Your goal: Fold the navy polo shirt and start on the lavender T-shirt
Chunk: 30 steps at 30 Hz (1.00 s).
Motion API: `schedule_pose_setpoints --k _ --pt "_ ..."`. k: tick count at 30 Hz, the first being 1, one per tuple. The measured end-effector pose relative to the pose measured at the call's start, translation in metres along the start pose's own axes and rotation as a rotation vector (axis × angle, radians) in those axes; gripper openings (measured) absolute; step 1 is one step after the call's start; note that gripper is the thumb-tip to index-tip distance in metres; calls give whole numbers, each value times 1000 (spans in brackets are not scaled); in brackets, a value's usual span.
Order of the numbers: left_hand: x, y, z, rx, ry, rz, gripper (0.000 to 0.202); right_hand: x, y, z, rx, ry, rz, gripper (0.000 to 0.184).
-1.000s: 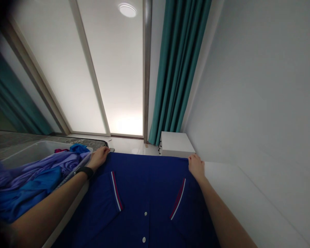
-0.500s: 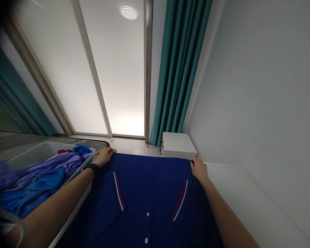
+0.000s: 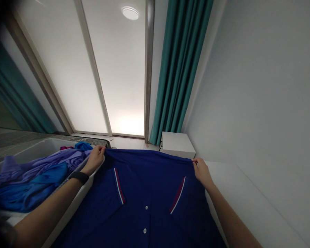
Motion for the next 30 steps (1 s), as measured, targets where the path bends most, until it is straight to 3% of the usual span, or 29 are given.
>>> schedule_pose_setpoints --k 6,9,13,18,25,30 --pt "14 -38 -20 -1 -17 46 22 -7 -39 -19 47 152 -99 20" --pt "19 -55 -20 55 123 187 22 -6 -52 -22 98 96 -181 19" --pt "26 -66 -16 129 252 258 30 -3 -55 -20 132 -26 -223 21" --pt "20 -53 -12 169 159 265 38 4 -41 -18 177 -163 -142 25" --pt "3 -18 1 225 73 80 37 -2 -8 -6 231 -284 234 23" --pt "6 8 17 232 94 -25 38 -8 16 4 268 -326 363 29"
Point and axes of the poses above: each hand's wrist, its own y-axis towards the middle knuckle, its own z-axis out of the palm, x = y × z, the point moved 4 cm from there along y, towards the middle knuckle, and after that the axes turned 5 degrees about -x, right-handed, at the moved point
